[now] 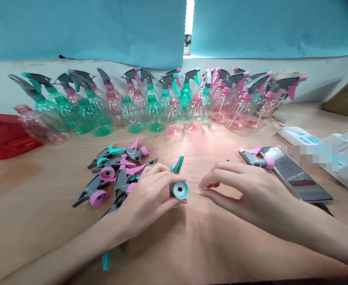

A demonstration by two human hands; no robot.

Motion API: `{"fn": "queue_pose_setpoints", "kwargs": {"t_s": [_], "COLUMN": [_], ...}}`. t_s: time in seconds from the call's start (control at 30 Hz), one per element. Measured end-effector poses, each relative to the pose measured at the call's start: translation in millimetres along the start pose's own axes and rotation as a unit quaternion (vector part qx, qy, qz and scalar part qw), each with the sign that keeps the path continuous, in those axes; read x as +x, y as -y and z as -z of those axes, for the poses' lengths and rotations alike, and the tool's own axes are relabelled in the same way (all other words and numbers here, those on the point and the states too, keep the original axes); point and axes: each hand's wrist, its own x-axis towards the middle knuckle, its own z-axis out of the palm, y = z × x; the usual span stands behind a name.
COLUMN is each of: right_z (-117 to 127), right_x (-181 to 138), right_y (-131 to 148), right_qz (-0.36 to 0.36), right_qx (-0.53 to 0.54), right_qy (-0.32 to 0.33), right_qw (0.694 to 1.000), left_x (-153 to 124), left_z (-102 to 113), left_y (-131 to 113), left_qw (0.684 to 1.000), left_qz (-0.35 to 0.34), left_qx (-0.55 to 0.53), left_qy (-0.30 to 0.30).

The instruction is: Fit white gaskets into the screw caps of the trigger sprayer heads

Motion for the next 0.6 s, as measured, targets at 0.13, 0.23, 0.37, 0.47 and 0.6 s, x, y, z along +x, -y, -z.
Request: {"fn": "queue_pose_setpoints", "kwargs": {"t_s": [0.13, 0.23, 0.37, 0.47, 0.6], "right_z": [-12.1, -17.1, -12.8, -9.9, -13.6], "right_x": [26.7, 38.1, 47.2, 51.8, 54.0], "right_y": [11.6, 6.4, -1.6, -4.1, -2.4], "right_qz": [-0.022, -0.017, -0.020, -0.044, -0.031], "right_qx": [0.060, 0.098, 0.158, 0.179, 0.153], "right_qy": [0.093, 0.132, 0.179, 0.199, 0.156], "right_qw": [0.994, 0.986, 0.971, 0.962, 0.975], "left_x": [-5.0, -4.1, -3.1, -4.2, -6.5], "left_z": [-1.4, 0.2, 8.0, 14.8, 18.3], "left_y": [4.0, 5.0, 4.6, 4.8, 3.1], "left_qw": [0.999, 0.999, 0.999, 1.000, 0.999], "left_qz": [-0.027, -0.031, -0.013, -0.024, -0.011], "left_qx": [-0.018, -0.027, -0.029, -0.013, -0.002], "left_qy": [-0.032, -0.027, -0.003, -0.015, -0.049]}}
